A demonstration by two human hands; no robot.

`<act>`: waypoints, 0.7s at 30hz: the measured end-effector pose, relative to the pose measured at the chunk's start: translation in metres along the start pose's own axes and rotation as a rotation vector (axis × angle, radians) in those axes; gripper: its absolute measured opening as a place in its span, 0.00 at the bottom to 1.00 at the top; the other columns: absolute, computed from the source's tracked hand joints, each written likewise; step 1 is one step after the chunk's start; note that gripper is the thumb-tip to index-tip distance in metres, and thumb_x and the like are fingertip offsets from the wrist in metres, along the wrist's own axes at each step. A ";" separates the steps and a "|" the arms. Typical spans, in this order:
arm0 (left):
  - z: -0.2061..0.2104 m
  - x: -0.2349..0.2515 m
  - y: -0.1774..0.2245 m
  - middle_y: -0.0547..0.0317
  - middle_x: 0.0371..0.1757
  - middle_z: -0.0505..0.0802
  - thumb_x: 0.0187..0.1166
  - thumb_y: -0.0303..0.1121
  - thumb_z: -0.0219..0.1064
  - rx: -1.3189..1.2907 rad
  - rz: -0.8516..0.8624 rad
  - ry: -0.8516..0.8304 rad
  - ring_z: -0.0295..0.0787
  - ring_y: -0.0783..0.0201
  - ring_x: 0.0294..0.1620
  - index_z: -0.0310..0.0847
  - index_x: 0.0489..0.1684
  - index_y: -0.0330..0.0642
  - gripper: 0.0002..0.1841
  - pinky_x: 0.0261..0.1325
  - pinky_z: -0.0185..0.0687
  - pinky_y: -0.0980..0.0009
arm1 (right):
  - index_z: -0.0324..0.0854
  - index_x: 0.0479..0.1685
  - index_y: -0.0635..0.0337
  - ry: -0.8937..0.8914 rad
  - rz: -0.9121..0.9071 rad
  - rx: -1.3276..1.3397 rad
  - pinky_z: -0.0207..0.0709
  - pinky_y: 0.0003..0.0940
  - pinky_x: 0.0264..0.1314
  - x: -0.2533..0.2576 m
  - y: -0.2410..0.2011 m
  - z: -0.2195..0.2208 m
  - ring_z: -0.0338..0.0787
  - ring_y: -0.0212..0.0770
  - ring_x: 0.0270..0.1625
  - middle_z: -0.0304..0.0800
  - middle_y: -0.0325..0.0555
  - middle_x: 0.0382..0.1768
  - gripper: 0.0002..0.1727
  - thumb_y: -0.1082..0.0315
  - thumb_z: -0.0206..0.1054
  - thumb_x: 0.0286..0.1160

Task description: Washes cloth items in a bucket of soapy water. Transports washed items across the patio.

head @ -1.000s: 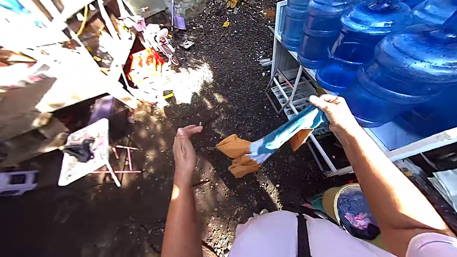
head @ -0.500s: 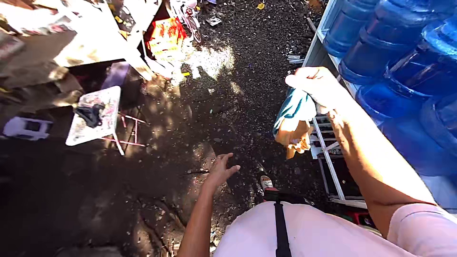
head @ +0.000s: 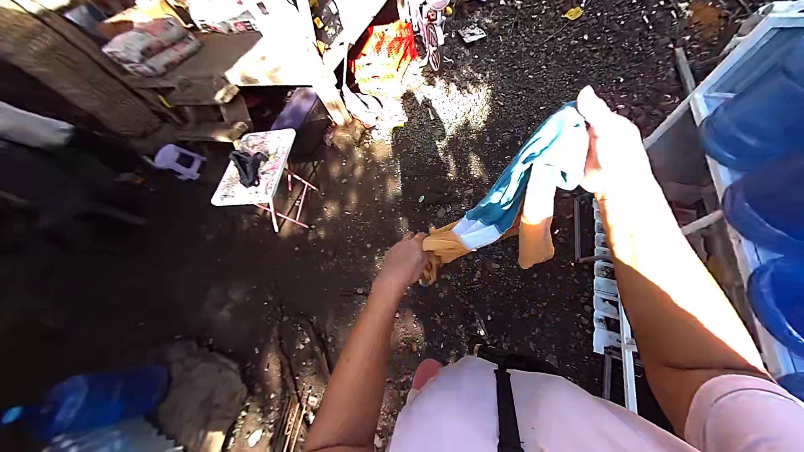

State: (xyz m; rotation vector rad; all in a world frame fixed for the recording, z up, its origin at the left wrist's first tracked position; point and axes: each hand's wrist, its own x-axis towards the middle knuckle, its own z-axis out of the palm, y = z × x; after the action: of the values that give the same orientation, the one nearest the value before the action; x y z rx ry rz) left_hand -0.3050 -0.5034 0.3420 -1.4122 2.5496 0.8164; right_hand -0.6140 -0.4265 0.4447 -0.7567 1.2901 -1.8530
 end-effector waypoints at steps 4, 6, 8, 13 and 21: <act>-0.065 -0.001 -0.001 0.40 0.68 0.89 0.88 0.31 0.57 -0.501 0.088 0.213 0.85 0.49 0.71 0.77 0.75 0.35 0.20 0.77 0.76 0.47 | 0.62 0.86 0.58 -0.155 0.066 -0.642 0.85 0.51 0.55 0.026 0.094 0.015 0.92 0.50 0.51 0.91 0.57 0.57 0.35 0.50 0.65 0.85; -0.076 0.014 0.004 0.44 0.67 0.89 0.90 0.28 0.51 -0.891 0.090 0.299 0.86 0.61 0.66 0.75 0.75 0.30 0.20 0.73 0.80 0.61 | 0.67 0.81 0.51 -0.248 0.077 -0.647 0.86 0.54 0.47 0.012 0.147 0.029 0.92 0.53 0.47 0.91 0.57 0.53 0.33 0.43 0.63 0.84; -0.083 0.030 0.003 0.49 0.60 0.90 0.90 0.27 0.47 -1.131 0.039 0.389 0.87 0.67 0.56 0.76 0.73 0.32 0.20 0.61 0.83 0.66 | 0.74 0.75 0.57 -0.448 0.135 -0.542 0.88 0.52 0.52 -0.003 0.184 0.054 0.93 0.52 0.51 0.90 0.58 0.54 0.29 0.45 0.57 0.88; -0.116 0.044 -0.049 0.50 0.63 0.89 0.91 0.28 0.47 -1.327 0.039 0.509 0.88 0.66 0.57 0.69 0.80 0.34 0.21 0.60 0.85 0.66 | 0.75 0.75 0.65 -0.771 0.248 -0.540 0.83 0.41 0.69 -0.026 0.272 0.110 0.90 0.42 0.62 0.89 0.55 0.62 0.36 0.52 0.76 0.72; -0.154 -0.024 -0.270 0.60 0.53 0.91 0.81 0.24 0.65 -1.149 0.019 0.573 0.84 0.73 0.31 0.64 0.86 0.60 0.33 0.31 0.83 0.75 | 0.74 0.71 0.63 -0.454 0.613 0.066 0.88 0.41 0.57 0.020 0.290 0.219 0.92 0.41 0.52 0.91 0.49 0.53 0.18 0.63 0.50 0.94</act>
State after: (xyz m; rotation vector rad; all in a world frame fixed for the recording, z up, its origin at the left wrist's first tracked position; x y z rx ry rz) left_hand -0.0482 -0.6766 0.3730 -2.0923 2.4511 2.4230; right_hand -0.3799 -0.6175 0.2413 -0.6086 1.0085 -1.1451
